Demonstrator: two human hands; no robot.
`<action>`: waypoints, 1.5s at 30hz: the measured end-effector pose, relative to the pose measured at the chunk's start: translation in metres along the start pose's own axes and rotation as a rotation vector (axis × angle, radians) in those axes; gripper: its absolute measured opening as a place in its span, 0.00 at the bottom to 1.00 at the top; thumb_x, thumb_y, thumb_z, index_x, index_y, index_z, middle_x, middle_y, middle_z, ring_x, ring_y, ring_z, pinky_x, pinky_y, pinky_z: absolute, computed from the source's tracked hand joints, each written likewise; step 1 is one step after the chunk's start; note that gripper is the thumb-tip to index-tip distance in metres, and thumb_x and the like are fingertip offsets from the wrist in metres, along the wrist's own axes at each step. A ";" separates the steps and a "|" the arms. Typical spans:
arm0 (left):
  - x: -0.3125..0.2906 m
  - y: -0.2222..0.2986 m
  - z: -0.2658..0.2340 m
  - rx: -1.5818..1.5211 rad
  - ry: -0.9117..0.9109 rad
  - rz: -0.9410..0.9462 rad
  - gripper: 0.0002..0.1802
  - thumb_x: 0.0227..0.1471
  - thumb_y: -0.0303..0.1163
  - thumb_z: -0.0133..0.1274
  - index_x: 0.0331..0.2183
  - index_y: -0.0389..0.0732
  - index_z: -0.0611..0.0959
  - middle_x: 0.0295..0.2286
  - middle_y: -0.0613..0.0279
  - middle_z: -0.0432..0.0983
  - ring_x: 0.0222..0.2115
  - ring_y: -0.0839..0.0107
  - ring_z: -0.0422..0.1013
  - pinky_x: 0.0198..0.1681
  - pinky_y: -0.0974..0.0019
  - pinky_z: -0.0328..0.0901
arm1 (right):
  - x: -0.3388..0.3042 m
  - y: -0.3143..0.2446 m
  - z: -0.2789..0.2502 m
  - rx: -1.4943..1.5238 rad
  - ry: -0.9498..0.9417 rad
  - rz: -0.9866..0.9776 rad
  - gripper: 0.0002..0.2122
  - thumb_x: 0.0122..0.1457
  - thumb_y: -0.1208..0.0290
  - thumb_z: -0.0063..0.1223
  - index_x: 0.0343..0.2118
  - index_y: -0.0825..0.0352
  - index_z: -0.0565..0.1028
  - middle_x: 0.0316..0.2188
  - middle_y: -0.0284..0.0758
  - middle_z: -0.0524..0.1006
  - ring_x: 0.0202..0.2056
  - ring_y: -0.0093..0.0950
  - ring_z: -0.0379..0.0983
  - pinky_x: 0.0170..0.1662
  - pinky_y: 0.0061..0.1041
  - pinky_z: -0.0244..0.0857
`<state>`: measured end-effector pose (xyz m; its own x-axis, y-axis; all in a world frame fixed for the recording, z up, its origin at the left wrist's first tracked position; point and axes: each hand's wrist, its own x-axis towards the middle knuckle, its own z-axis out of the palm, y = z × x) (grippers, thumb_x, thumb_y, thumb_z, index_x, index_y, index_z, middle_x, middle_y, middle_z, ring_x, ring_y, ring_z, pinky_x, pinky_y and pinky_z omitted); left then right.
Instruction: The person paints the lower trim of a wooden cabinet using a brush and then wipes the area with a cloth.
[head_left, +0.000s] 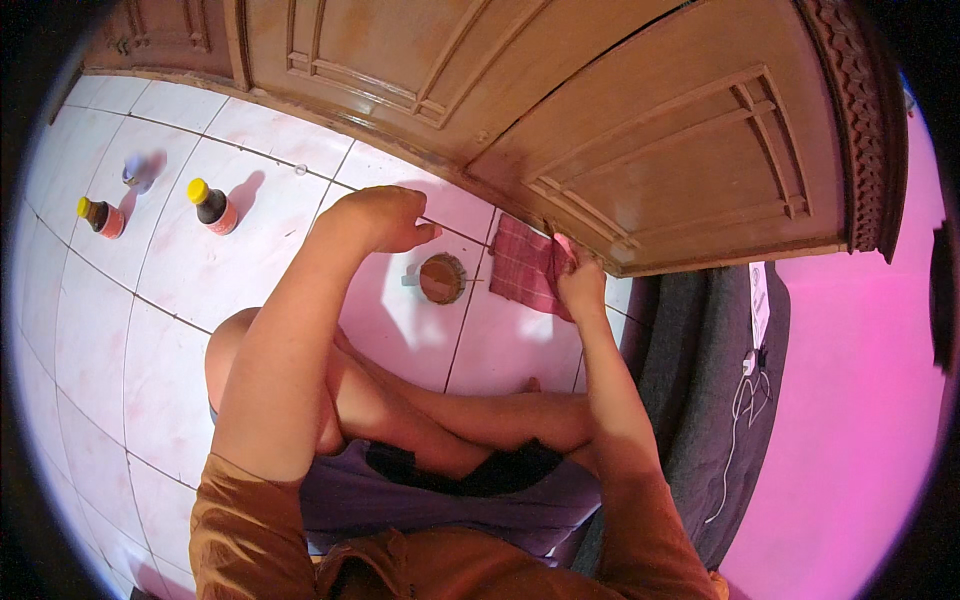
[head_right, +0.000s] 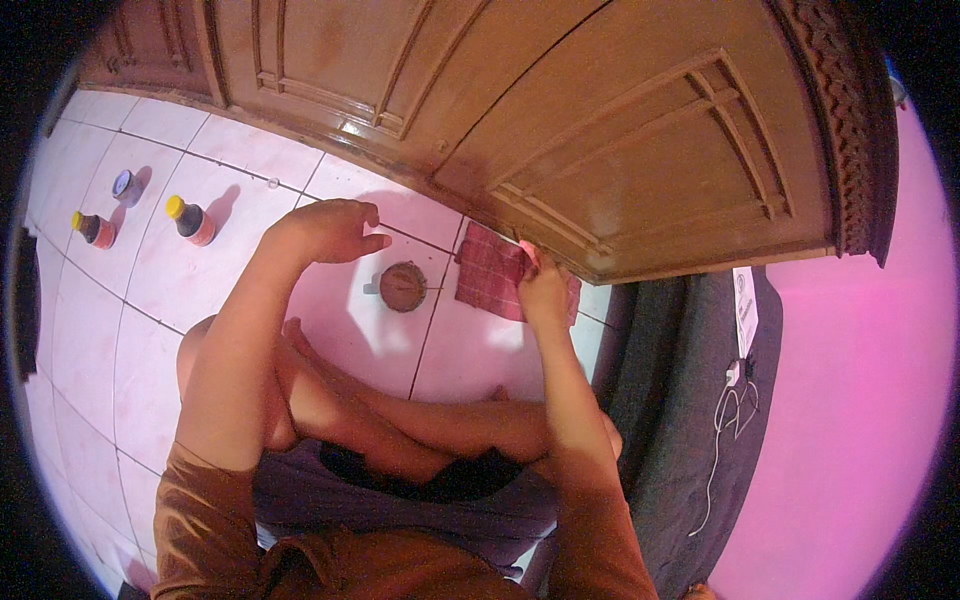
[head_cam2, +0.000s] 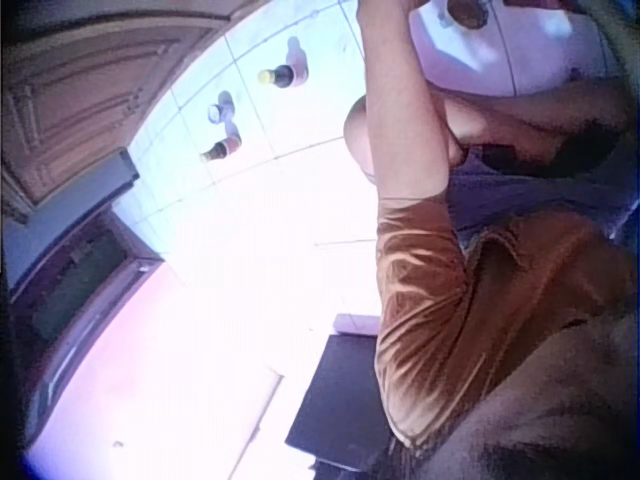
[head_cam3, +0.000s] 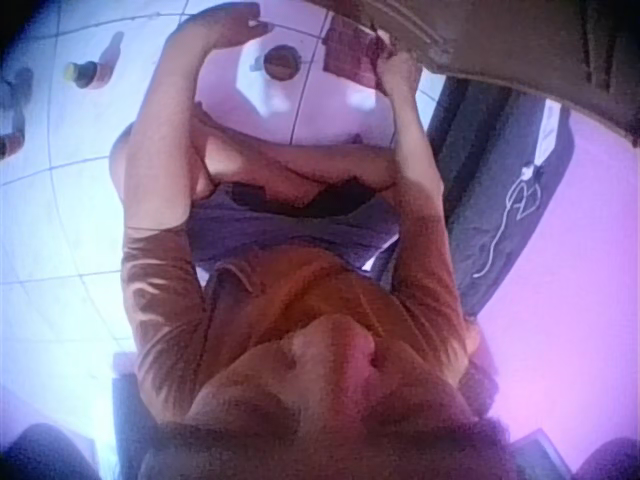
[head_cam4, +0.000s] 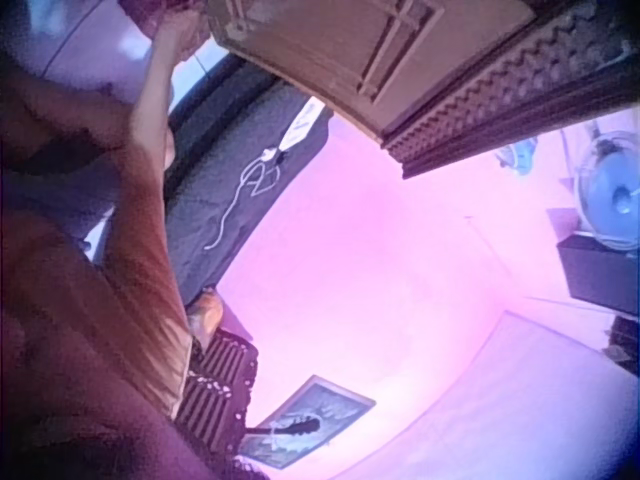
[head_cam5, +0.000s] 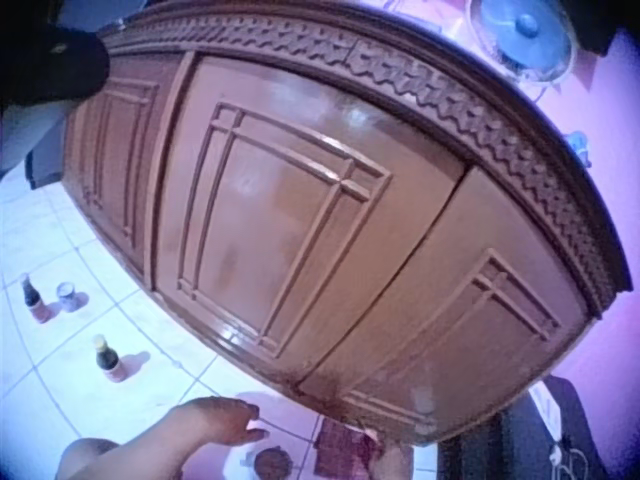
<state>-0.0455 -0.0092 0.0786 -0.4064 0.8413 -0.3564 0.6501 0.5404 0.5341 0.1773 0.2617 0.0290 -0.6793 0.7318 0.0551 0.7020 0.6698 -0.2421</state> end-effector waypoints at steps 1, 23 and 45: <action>-0.001 0.002 0.000 0.002 -0.013 -0.019 0.28 0.54 0.52 0.47 0.40 0.36 0.80 0.40 0.48 0.76 0.42 0.53 0.72 0.47 0.55 0.66 | 0.008 0.010 0.001 0.110 -0.035 -0.070 0.20 0.53 0.77 0.47 0.50 0.53 0.74 0.48 0.45 0.72 0.51 0.46 0.65 0.55 0.38 0.59; 0.004 -0.005 0.002 -0.036 0.057 0.058 0.27 0.54 0.53 0.47 0.37 0.36 0.80 0.36 0.47 0.77 0.40 0.50 0.72 0.44 0.52 0.66 | -0.019 -0.051 0.006 0.006 0.004 -0.127 0.19 0.54 0.80 0.46 0.51 0.65 0.72 0.49 0.54 0.67 0.50 0.50 0.66 0.53 0.39 0.61; -0.006 -0.009 -0.012 -0.126 0.157 0.024 0.27 0.52 0.52 0.48 0.35 0.34 0.79 0.33 0.46 0.77 0.37 0.49 0.73 0.42 0.51 0.67 | -0.010 -0.084 0.021 0.024 -0.024 -0.293 0.21 0.56 0.79 0.41 0.54 0.59 0.70 0.51 0.53 0.69 0.53 0.51 0.64 0.54 0.40 0.60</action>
<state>-0.0567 -0.0195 0.0849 -0.4932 0.8407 -0.2234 0.5798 0.5092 0.6360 0.1211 0.1952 0.0286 -0.8574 0.5040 0.1036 0.4697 0.8489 -0.2424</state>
